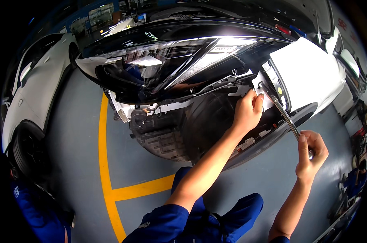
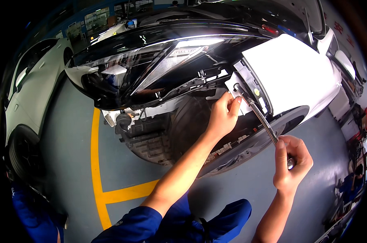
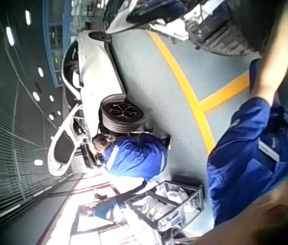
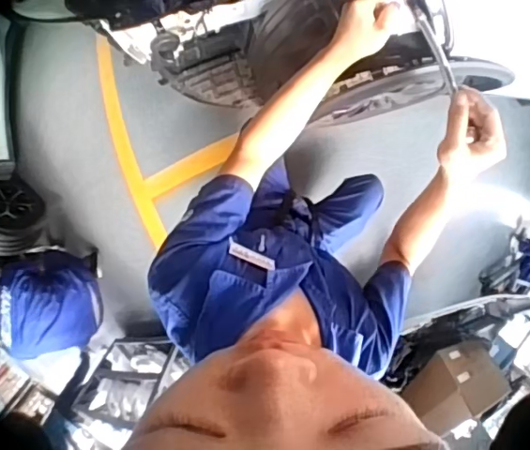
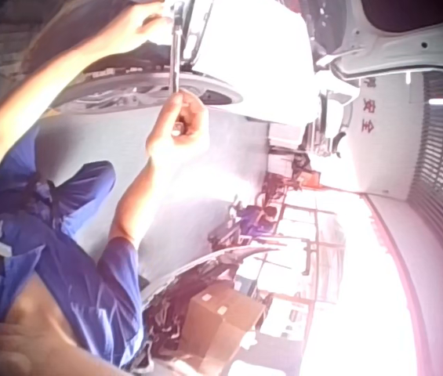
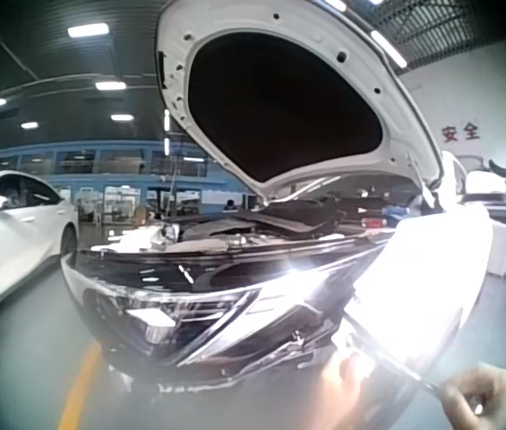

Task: The person uses a ratchet to remove and install bolts on the front bumper and headlight area of a white car. They work on both sides of the vehicle, loosening fasteners and repositioning the bumper cover.

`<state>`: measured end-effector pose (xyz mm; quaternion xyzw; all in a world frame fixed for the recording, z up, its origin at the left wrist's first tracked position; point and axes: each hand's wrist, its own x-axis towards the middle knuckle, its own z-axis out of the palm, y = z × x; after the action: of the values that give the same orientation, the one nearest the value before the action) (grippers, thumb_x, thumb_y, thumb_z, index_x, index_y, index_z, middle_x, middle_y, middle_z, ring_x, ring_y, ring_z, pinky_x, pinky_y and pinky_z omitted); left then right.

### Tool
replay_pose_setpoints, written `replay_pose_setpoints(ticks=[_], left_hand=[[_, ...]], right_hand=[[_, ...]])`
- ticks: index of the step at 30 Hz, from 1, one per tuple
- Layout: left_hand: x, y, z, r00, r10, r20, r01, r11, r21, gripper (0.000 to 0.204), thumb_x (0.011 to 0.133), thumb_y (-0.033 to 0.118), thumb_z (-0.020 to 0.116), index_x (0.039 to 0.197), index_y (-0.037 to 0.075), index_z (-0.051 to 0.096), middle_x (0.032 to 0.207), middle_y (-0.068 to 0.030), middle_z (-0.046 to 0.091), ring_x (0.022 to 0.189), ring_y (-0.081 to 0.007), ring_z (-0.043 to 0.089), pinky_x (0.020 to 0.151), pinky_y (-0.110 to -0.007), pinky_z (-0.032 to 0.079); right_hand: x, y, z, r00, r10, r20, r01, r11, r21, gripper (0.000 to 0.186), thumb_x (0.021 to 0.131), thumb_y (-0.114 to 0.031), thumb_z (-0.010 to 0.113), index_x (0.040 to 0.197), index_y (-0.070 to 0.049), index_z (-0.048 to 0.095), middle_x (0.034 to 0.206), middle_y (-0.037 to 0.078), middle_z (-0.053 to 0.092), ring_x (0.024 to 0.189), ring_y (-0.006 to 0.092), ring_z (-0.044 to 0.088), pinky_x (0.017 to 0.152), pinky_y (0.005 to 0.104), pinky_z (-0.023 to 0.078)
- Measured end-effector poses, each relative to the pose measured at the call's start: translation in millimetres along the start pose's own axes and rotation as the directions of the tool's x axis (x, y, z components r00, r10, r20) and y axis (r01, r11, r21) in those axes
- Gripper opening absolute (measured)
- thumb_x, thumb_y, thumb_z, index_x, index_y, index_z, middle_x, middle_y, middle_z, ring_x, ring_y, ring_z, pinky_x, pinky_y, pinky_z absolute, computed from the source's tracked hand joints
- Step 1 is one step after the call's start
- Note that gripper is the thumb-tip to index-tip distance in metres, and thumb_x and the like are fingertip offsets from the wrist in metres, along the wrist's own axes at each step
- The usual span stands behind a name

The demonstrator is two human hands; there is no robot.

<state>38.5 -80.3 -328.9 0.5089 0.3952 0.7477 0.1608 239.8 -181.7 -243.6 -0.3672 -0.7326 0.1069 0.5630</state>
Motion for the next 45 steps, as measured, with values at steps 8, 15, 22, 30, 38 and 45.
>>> replay_pose_setpoints(ticks=[8, 15, 22, 30, 38, 45], left_hand=[[-1, 7, -1, 1.000, 0.006, -0.015, -0.006, 1.000, 0.010, 0.028, 0.102, 0.017, 0.063, 0.082, -0.001, 0.054, 0.062, -0.0040, 0.056, 0.057, -0.0073, 0.047, 0.052, -0.030, 0.038], [-2, 11, 1, 1.000, -0.011, -0.017, 0.011, 1.000, 0.009, 0.029, 0.102, 0.017, 0.063, 0.082, -0.001, 0.054, 0.062, -0.0031, 0.055, 0.059, -0.0066, 0.047, 0.053, -0.029, 0.039], [1, 5, -6, 1.000, -0.012, 0.025, 0.012, 1.000, 0.015, 0.025, 0.102, 0.019, 0.064, 0.087, -0.002, 0.062, 0.064, 0.0005, 0.055, 0.061, -0.0055, 0.048, 0.055, -0.027, 0.040], [-113, 49, -112, 0.772, -0.634, -0.046, 0.434, 0.579, -0.691, 0.009, 0.097, 0.002, 0.061, 0.102, 0.004, 0.067, 0.089, -0.0046, 0.062, 0.079, -0.0157, 0.056, 0.068, -0.026, 0.044], [-179, 113, -151, 0.475, -0.876, -0.086, 0.525, 0.360, -0.771, 0.019, 0.097, -0.007, 0.053, 0.111, -0.004, 0.065, 0.113, -0.0190, 0.070, 0.113, -0.0287, 0.067, 0.107, -0.036, 0.054], [-102, 274, -142, 0.294, -0.932, -0.213, 0.649, 0.358, -0.671, 0.015, 0.102, 0.010, 0.061, 0.111, -0.002, 0.065, 0.114, -0.0138, 0.069, 0.112, -0.0249, 0.067, 0.106, -0.037, 0.052]], right_hand=[[-5, -3, 1, 0.994, 0.105, -0.039, -0.101, 0.990, 0.094, 0.011, 0.094, -0.010, 0.068, 0.095, 0.001, 0.068, 0.060, -0.007, 0.050, 0.055, 0.0001, 0.034, 0.054, 0.0222, 0.020], [-7, -1, 3, 0.977, 0.210, -0.037, -0.192, 0.942, 0.274, 0.011, 0.096, -0.010, 0.067, 0.095, 0.001, 0.068, 0.058, -0.009, 0.046, 0.054, -0.0010, 0.031, 0.052, 0.0230, 0.015], [-13, 3, 3, 0.996, 0.020, -0.088, -0.011, 0.995, 0.095, 0.011, 0.094, -0.006, 0.070, 0.090, 0.004, 0.069, 0.069, 0.001, 0.063, 0.062, 0.0036, 0.050, 0.057, 0.0206, 0.037], [-121, 41, -39, 0.991, -0.030, -0.134, 0.070, 0.948, 0.310, 0.025, 0.093, -0.017, 0.068, 0.079, 0.003, 0.063, 0.066, 0.010, 0.064, 0.052, 0.0091, 0.052, 0.051, 0.0215, 0.039], [-124, 16, -24, 0.699, 0.391, 0.599, -0.674, 0.640, 0.369, 0.010, 0.089, -0.007, 0.073, 0.088, 0.003, 0.072, 0.066, 0.004, 0.067, 0.054, 0.0062, 0.053, 0.051, 0.0218, 0.040], [-84, -116, -85, 0.490, 0.619, 0.614, -0.872, 0.339, 0.354, 0.032, 0.097, -0.031, 0.069, 0.096, 0.001, 0.068, 0.068, 0.005, 0.062, 0.055, 0.0105, 0.056, 0.051, 0.0245, 0.046]])
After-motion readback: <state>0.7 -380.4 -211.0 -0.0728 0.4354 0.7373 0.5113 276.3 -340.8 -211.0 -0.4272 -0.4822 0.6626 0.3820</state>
